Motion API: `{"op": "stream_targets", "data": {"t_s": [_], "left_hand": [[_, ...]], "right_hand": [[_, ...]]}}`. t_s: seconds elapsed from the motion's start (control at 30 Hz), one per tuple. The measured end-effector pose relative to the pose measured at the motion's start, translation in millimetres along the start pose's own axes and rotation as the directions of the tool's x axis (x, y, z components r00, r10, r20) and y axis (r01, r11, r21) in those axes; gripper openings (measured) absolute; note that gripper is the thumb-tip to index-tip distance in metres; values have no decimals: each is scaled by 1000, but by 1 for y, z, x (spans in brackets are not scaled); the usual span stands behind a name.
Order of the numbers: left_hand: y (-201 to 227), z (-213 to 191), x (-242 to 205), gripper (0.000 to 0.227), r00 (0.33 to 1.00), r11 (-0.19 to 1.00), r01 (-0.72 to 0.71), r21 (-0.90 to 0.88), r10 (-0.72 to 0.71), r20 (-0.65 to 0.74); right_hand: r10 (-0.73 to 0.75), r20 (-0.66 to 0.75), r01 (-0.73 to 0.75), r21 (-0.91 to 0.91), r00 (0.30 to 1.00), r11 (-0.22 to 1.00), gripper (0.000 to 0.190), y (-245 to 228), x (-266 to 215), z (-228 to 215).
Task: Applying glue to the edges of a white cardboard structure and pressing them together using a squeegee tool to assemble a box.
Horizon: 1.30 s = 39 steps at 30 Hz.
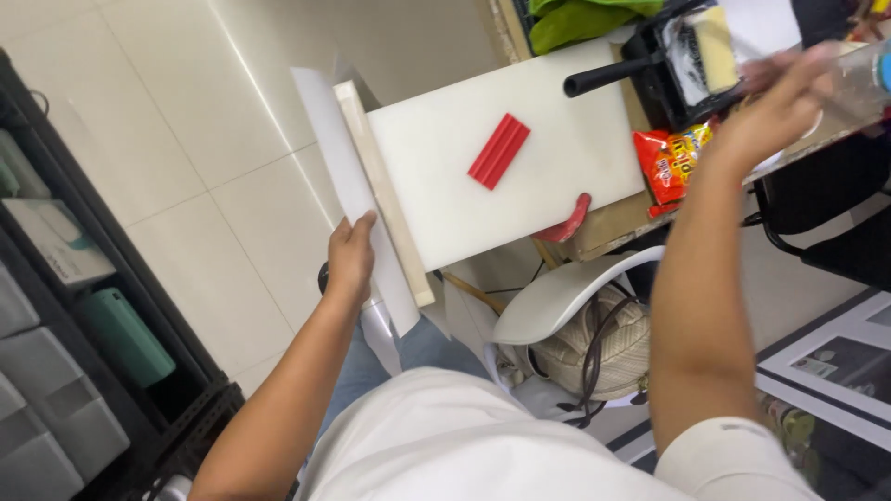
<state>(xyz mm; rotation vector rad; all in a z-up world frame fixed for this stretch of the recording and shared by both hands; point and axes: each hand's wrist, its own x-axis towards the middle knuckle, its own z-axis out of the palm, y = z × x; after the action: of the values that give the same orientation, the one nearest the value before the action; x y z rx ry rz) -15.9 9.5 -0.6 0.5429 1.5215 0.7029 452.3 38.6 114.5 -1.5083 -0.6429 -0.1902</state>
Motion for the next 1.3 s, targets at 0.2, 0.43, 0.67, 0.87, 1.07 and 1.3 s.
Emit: {"op": "stream_targets", "data": {"t_s": [0.2,0.43,0.67,0.87,1.07,1.3], "left_hand": [[-17,-8,22,52,990,998,-36,44,30,139],[-14,-10,13,48,978,998,-59,37,51,201],[-17,-14,15,42,962,984,-121,129,84,260],[-18,-15,15,50,950,976,-148,160,96,298],[-16,-17,13,53,939,972,-168,167,106,327],[-9,-17,11,55,936,983,-139,123,89,341]], "right_hand": [[-29,606,-134,223,795,966,43,-95,-277,9],[-298,809,333,135,506,933,21,-117,-331,-4],[-271,833,377,82,483,923,24,-129,-345,-17],[-256,819,367,60,513,928,22,-123,-359,-52],[-194,829,332,10,525,943,24,-135,-366,-82],[-144,813,307,-45,564,951,27,-122,-374,-111]]}}
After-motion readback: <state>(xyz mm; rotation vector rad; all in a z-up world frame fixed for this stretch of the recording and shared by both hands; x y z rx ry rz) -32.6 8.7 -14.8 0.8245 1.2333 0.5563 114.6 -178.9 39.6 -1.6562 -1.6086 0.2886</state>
